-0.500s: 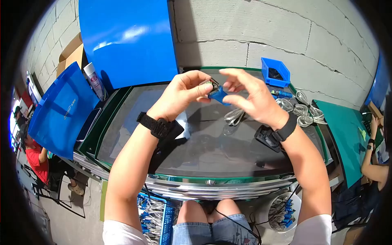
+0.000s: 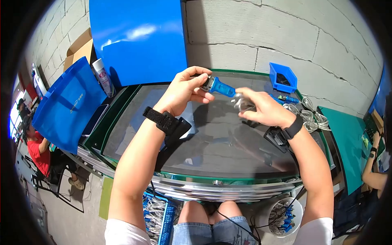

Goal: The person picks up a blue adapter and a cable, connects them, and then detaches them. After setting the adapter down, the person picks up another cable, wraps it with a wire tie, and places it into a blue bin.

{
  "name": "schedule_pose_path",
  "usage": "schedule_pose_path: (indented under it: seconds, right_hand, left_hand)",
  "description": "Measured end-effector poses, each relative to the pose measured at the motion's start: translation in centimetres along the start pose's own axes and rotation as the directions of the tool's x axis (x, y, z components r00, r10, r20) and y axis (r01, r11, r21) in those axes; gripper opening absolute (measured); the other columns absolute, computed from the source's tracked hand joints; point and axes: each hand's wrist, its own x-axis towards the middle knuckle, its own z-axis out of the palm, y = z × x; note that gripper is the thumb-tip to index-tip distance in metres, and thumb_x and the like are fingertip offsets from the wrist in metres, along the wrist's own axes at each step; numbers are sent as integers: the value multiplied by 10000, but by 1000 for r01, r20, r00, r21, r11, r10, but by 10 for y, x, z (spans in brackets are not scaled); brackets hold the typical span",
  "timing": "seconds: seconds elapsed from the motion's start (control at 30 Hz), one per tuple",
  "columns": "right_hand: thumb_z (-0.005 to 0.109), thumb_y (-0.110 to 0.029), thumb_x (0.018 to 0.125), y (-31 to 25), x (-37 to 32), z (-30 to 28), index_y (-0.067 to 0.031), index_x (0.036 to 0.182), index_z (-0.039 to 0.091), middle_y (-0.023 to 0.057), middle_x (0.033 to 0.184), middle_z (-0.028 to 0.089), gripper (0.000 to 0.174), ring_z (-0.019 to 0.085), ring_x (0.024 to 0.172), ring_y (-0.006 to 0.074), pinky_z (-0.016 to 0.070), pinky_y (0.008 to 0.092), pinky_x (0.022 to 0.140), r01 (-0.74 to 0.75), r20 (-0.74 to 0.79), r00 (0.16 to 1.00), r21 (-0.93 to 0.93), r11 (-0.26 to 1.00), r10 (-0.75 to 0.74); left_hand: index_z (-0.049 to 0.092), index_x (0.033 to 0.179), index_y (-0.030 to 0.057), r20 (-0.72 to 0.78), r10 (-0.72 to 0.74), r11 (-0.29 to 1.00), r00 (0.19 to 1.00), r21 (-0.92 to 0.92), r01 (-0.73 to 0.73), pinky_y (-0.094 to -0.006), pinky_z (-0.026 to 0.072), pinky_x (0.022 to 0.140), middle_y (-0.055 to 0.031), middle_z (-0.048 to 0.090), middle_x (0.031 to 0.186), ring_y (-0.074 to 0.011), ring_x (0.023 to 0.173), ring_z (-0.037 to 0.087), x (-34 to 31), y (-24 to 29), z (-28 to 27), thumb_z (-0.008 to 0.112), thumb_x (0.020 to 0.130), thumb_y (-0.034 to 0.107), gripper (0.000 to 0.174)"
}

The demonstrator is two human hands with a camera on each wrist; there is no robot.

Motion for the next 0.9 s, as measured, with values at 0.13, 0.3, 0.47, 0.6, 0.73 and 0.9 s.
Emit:
schedule_pose_path:
  seconds: [0.13,0.3,0.47,0.6,0.73,0.9]
  right_hand:
    - [712,-112,758,-13,0,0,-77,1239,469,125,915,629,540,615,802,263,477,351,741,110,-221,969,-16,994,-111]
    - [711,-90,747,-4,3,1,-74,1171,532,93,959,607,461,607,798,234,479,330,724,234,-380,880,-178,956,-286]
    - [710,-53,736,-11,2,1,-74,1143,548,68,886,567,439,568,716,180,470,286,661,220,-431,858,-182,958,-279]
    - [690,-38,761,-12,2,-1,-60,1094,599,31,864,566,345,514,678,110,424,251,588,240,-418,866,-131,962,-273]
    - [670,-105,820,-7,1,-2,-55,1082,622,-4,810,575,271,484,638,56,384,224,537,193,-436,890,98,976,-132]
    - [581,-251,911,-14,-2,-3,-47,1062,630,-28,693,565,258,472,555,34,380,199,500,2,-168,982,444,896,82]
  left_hand:
    - [548,1110,42,12,18,999,1000,-30,-18,-267,548,655,-63,603,896,-172,707,661,5,-5,-7,541,938,216,245]
    - [539,1114,39,97,112,990,989,-94,-103,-284,556,711,-84,610,940,-186,769,661,0,-1,0,616,893,188,277]
    - [561,1110,36,213,167,983,963,-111,-146,-326,565,784,-118,652,946,-207,835,666,-2,1,2,684,834,134,318]
    - [531,1140,38,278,192,977,941,-141,-158,-353,556,787,-121,637,1010,-212,855,666,-7,2,7,708,809,152,392]
    - [552,1091,30,269,266,961,926,-144,-235,-335,557,763,-137,655,980,-200,845,669,-6,2,8,699,819,163,337]
    - [582,938,33,233,206,978,951,-73,-194,-298,562,664,-136,671,861,-186,748,676,-3,1,-1,664,854,184,192]
